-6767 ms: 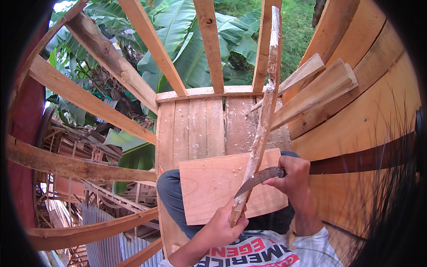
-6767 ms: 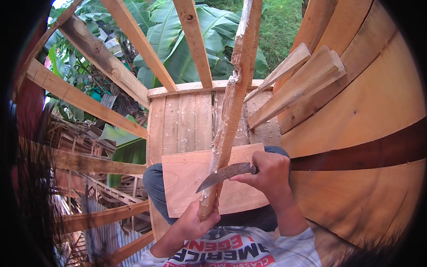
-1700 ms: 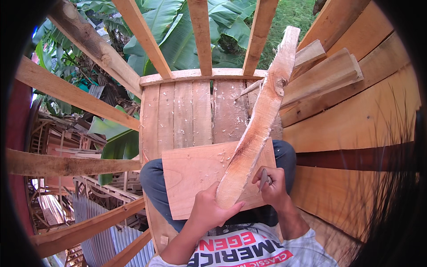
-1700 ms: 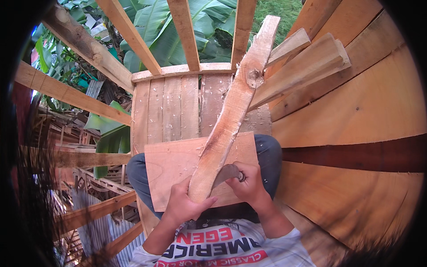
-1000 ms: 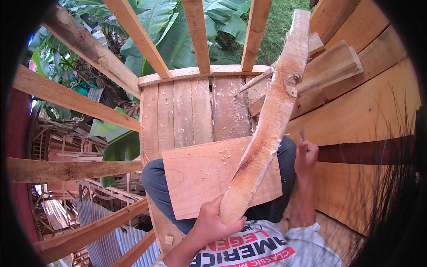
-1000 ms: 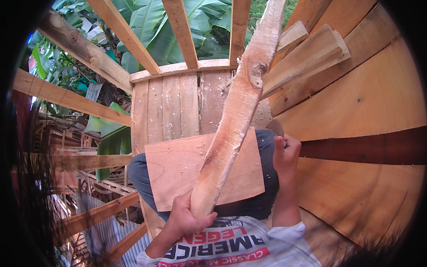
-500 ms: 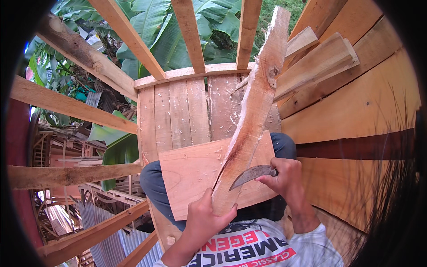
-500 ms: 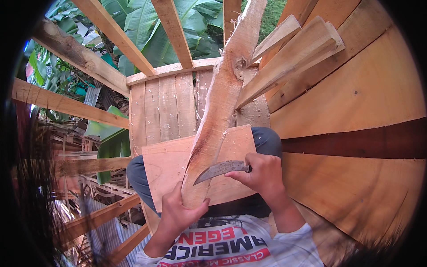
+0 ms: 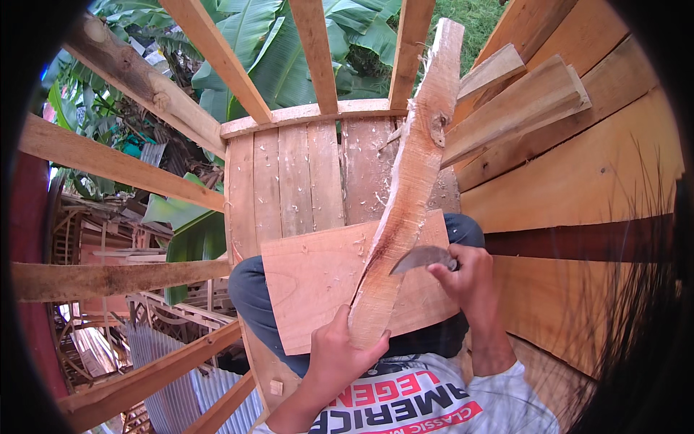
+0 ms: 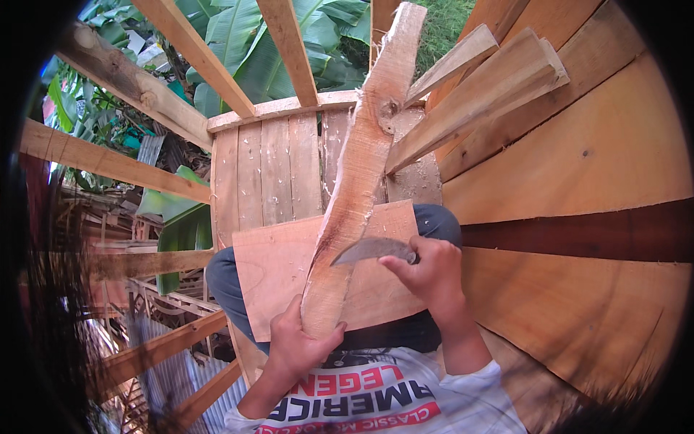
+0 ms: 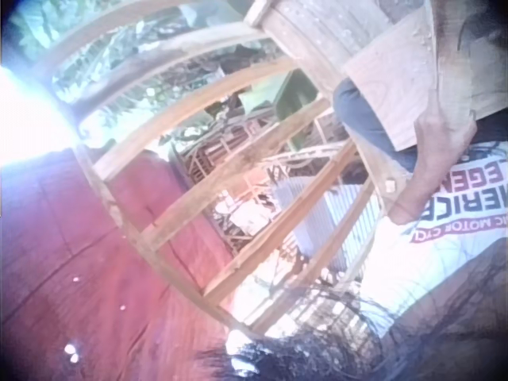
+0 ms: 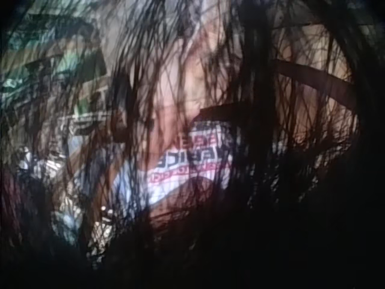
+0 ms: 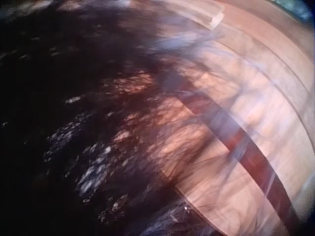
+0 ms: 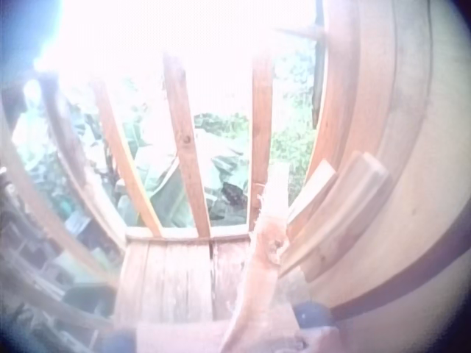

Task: The person is sitting cross-legged on a wooden platform, using a curved knife to shave and shape a long piece of wood. They hold the wood against a flat board on their lap and repeatedly scrape the surface to remove thin layers.

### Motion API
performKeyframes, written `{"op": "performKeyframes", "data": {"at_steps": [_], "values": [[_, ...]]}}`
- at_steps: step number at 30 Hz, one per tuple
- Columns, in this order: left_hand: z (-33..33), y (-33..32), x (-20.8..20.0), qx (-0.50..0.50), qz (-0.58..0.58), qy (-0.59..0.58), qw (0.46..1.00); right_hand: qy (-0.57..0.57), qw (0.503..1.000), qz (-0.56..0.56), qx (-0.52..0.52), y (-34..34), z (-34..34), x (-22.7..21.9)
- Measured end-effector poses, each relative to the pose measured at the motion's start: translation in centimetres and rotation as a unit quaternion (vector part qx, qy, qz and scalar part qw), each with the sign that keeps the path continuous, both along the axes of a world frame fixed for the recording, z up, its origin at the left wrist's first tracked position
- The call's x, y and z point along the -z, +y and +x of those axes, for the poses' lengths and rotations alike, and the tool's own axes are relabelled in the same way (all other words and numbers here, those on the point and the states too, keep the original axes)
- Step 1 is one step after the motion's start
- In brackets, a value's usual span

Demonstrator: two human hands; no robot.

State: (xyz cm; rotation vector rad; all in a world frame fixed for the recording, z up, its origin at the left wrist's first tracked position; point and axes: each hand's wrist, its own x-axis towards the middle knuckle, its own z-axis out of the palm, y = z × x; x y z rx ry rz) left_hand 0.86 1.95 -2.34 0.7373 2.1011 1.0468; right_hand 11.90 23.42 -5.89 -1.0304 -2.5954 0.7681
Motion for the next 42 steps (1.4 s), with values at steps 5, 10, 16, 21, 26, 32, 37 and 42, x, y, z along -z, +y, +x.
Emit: {"op": "performKeyframes", "data": {"at_steps": [5,10,16,21,26,32,37,42], "values": [[-0.2,0.3,-0.4,0.01,0.021,0.056,0.998,-0.018,0.997,0.015,-0.075,-1.1,0.2,0.1],[0.2,0.1,-0.6,0.029,0.006,0.052,0.998,0.005,0.996,0.086,0.007,1.2,-0.1,1.9],[0.3,0.4,0.0,0.026,-0.001,0.041,0.999,0.03,0.998,0.048,0.019,1.7,-0.9,1.2],[-0.8,0.2,0.9,-0.006,0.028,0.007,1.0,0.03,0.989,-0.146,-0.022,-0.8,-0.9,1.4],[-0.7,0.7,0.9,0.028,-0.003,0.001,1.0,0.154,0.918,-0.36,-0.06,-3.0,-0.5,2.9],[-0.4,0.9,1.8,0.094,0.032,-0.011,0.995,0.273,0.807,-0.522,0.043,-4.8,-2.3,0.4],[-0.3,0.8,3.0,0.021,0.106,-0.422,0.9,0.285,0.769,-0.571,0.022,-4.3,-1.8,0.3],[-1.3,0.6,3.6,0.064,0.103,-0.715,0.688,0.294,0.771,-0.565,0.023,-4.3,-2.1,-0.1]]}}
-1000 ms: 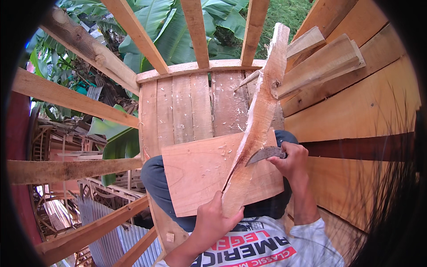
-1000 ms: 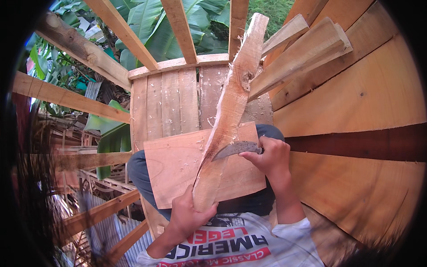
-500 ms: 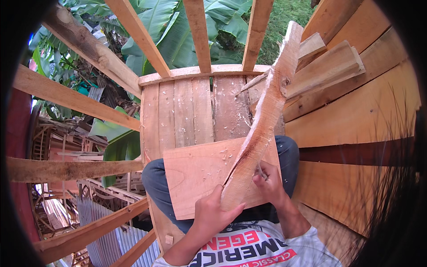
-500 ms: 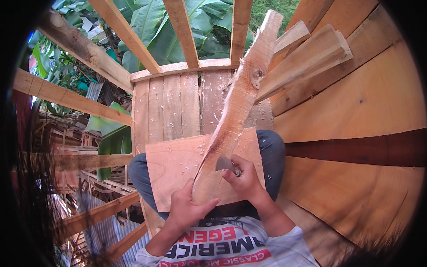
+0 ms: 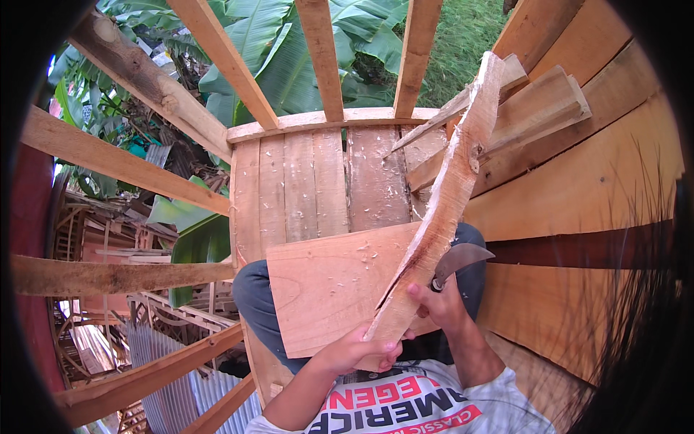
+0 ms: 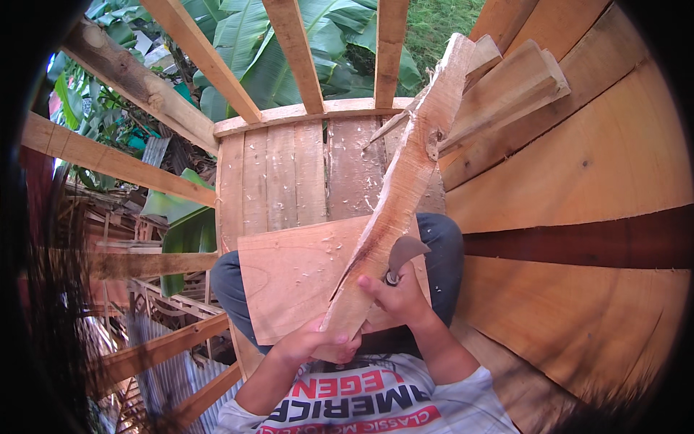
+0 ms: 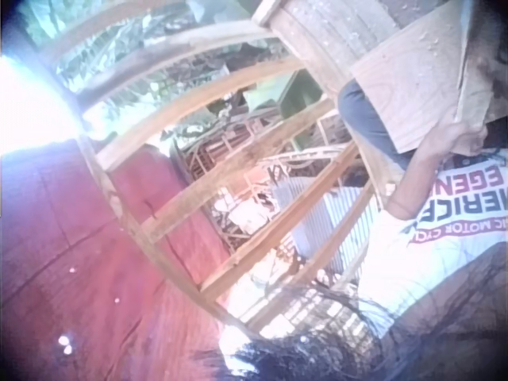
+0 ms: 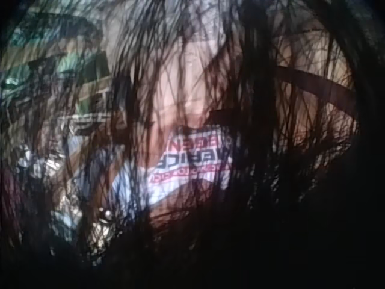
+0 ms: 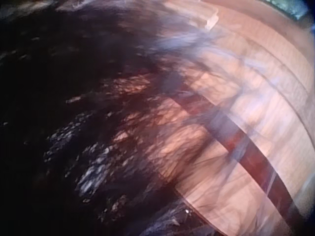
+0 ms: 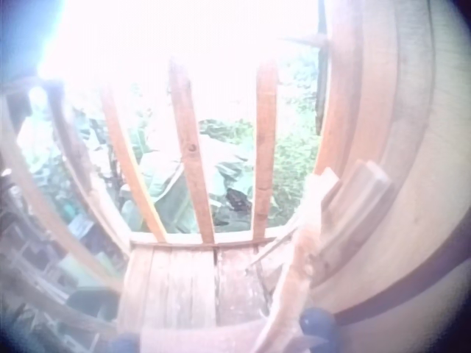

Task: The person is sitting cross-legged on a wooden platform, using a curved knife to shave and shape a long piece of wood. They hold the wood against a flat board on their lap and repeatedly scrape the surface to remove thin layers.

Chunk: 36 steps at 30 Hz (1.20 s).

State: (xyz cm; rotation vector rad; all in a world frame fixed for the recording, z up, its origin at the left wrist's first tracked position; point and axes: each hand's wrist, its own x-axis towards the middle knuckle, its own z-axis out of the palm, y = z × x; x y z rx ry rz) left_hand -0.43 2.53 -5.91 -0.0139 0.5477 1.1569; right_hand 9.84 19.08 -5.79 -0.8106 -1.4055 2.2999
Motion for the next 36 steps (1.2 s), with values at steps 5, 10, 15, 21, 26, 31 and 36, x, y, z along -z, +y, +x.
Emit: {"op": "performKeyframes", "data": {"at_steps": [5,10,15,21,26,31,36], "values": [[0.4,0.5,-1.0,0.003,-0.001,0.01,1.0,-0.039,0.999,0.032,-0.002,0.8,0.4,0.2],[0.2,1.3,-2.1,-0.029,-0.017,0.05,0.998,-0.002,0.99,0.139,-0.033,1.3,1.7,2.7],[-0.3,1.7,-1.6,-0.059,-0.006,0.149,0.987,-0.109,0.927,0.325,-0.153,1.2,3.0,1.7],[0.5,2.2,-2.4,-0.047,0.01,0.285,0.957,-0.187,0.859,0.446,-0.166,0.6,2.3,0.0],[1.3,2.0,-2.7,-0.059,-0.001,0.355,0.933,-0.197,0.824,0.515,-0.133,0.8,2.1,0.9],[1.9,2.1,-2.8,-0.067,-0.002,0.371,0.926,-0.197,0.787,0.578,-0.088,1.9,1.3,1.1],[2.5,2.3,-2.7,-0.102,-0.019,0.303,0.947,-0.216,0.765,0.604,-0.057,3.2,0.7,1.8]]}}
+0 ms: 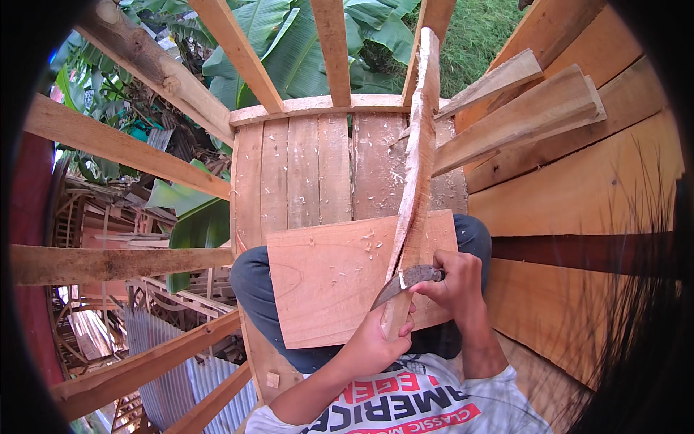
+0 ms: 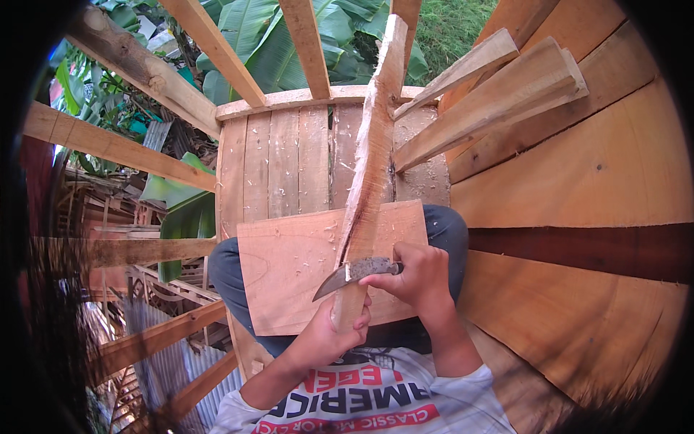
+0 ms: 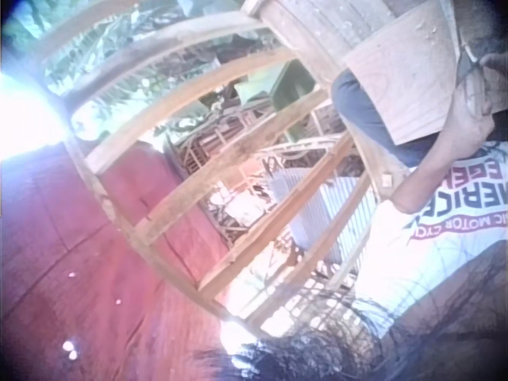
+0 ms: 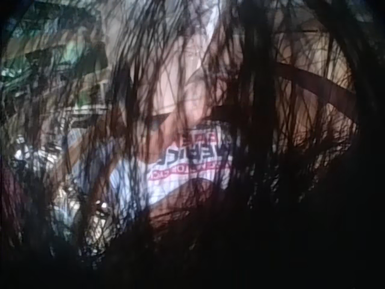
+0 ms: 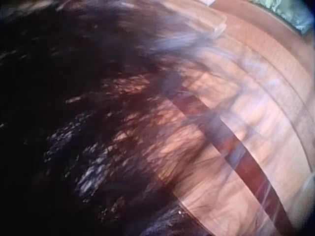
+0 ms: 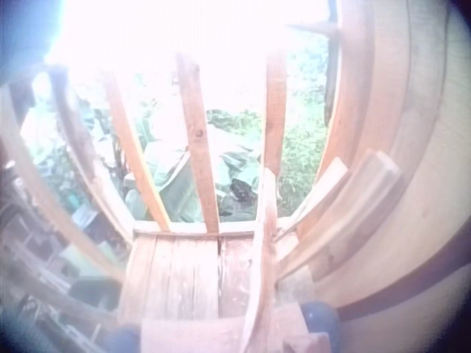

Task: The person is sitting cross-legged on a wooden platform, using a curved knife to shave and shape a long piece of wood. They hold the wood against a flat board on their lap and repeatedly scrape the surface to remove thin layers.

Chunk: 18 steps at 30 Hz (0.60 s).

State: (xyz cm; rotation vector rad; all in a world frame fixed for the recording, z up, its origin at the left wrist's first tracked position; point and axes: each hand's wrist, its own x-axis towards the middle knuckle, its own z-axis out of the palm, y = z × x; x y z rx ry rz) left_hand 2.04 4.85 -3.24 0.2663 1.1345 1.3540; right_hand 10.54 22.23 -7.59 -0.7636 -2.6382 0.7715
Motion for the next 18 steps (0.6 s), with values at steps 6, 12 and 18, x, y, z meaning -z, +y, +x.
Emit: {"op": "performKeyframes", "data": {"at_steps": [6,12,18], "values": [[-0.4,-0.2,0.1,-0.003,0.007,0.0,1.0,-0.003,1.0,0.01,-0.002,0.2,-0.7,-0.3],[-0.7,-0.6,0.5,-0.029,0.027,-0.053,0.998,0.015,1.0,0.022,-0.002,0.1,-1.4,0.1],[-1.1,-0.8,1.1,-0.044,0.041,-0.2,0.978,0.037,0.999,0.021,0.023,0.1,-1.9,-0.1]]}}
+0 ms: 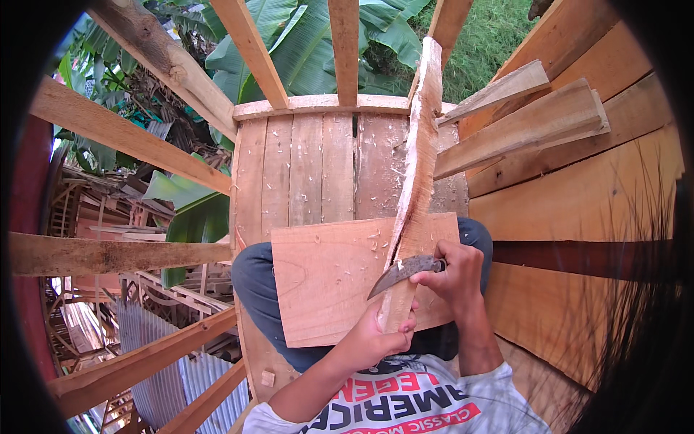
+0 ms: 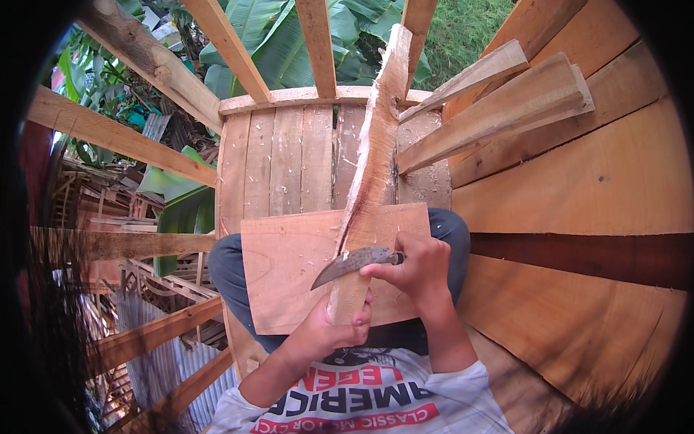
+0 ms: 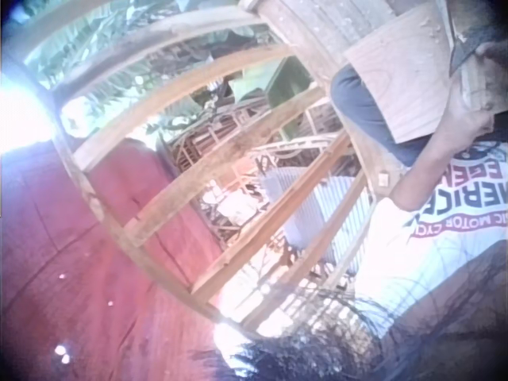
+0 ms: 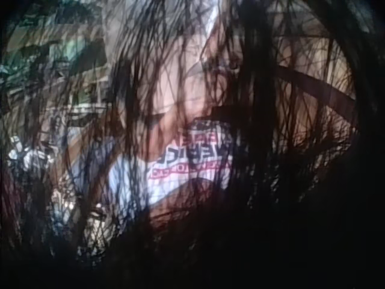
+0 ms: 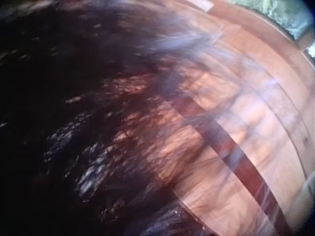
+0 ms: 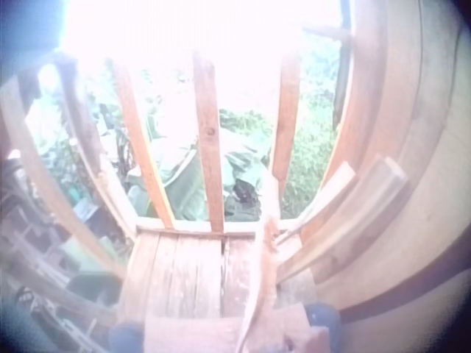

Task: The person is sitting cross-legged on a wooden platform, using a curved knife to shave and shape a long piece of wood. They hold the wood against a flat board on their lap and repeatedly scrape the surface to remove thin layers.

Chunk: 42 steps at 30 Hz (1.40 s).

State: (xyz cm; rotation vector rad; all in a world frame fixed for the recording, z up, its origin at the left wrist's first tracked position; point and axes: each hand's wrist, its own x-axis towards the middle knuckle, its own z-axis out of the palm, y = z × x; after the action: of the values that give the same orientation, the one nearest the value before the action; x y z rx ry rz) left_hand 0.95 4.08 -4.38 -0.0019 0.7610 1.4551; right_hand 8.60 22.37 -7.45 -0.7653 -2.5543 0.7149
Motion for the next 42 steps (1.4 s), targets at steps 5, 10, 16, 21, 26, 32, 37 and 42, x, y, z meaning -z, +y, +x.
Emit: {"op": "performKeyframes", "data": {"at_steps": [5,10,16,21,26,32,37,42], "values": [[0.4,-1.0,-1.0,0.013,0.031,-0.121,0.992,0.052,0.975,-0.041,0.212,6.0,2.5,1.9],[-0.9,-1.3,0.3,-0.015,-0.003,-0.061,0.998,0.01,0.993,-0.094,0.067,4.6,4.5,-1.6],[0.2,-0.5,0.5,0.009,0.026,0.021,0.999,-0.063,0.997,-0.05,-0.013,-1.5,2.2,-0.5],[1.0,-0.4,-0.2,0.019,0.007,-0.01,1.0,-0.001,0.999,0.025,0.035,0.2,1.3,0.3],[2.0,-0.5,-0.7,0.076,0.052,-0.082,0.992,0.113,0.97,-0.101,0.19,6.1,3.5,1.1],[1.1,0.1,0.6,0.048,0.041,-0.058,0.996,-0.038,0.996,-0.043,-0.071,0.3,4.2,-2.0],[2.4,0.2,-0.2,0.072,0.021,0.002,0.997,0.012,0.988,0.011,0.154,3.7,3.7,1.3],[2.5,-0.4,0.6,0.111,0.014,-0.068,0.991,0.16,0.962,-0.126,0.182,7.2,5.6,-0.3]]}}
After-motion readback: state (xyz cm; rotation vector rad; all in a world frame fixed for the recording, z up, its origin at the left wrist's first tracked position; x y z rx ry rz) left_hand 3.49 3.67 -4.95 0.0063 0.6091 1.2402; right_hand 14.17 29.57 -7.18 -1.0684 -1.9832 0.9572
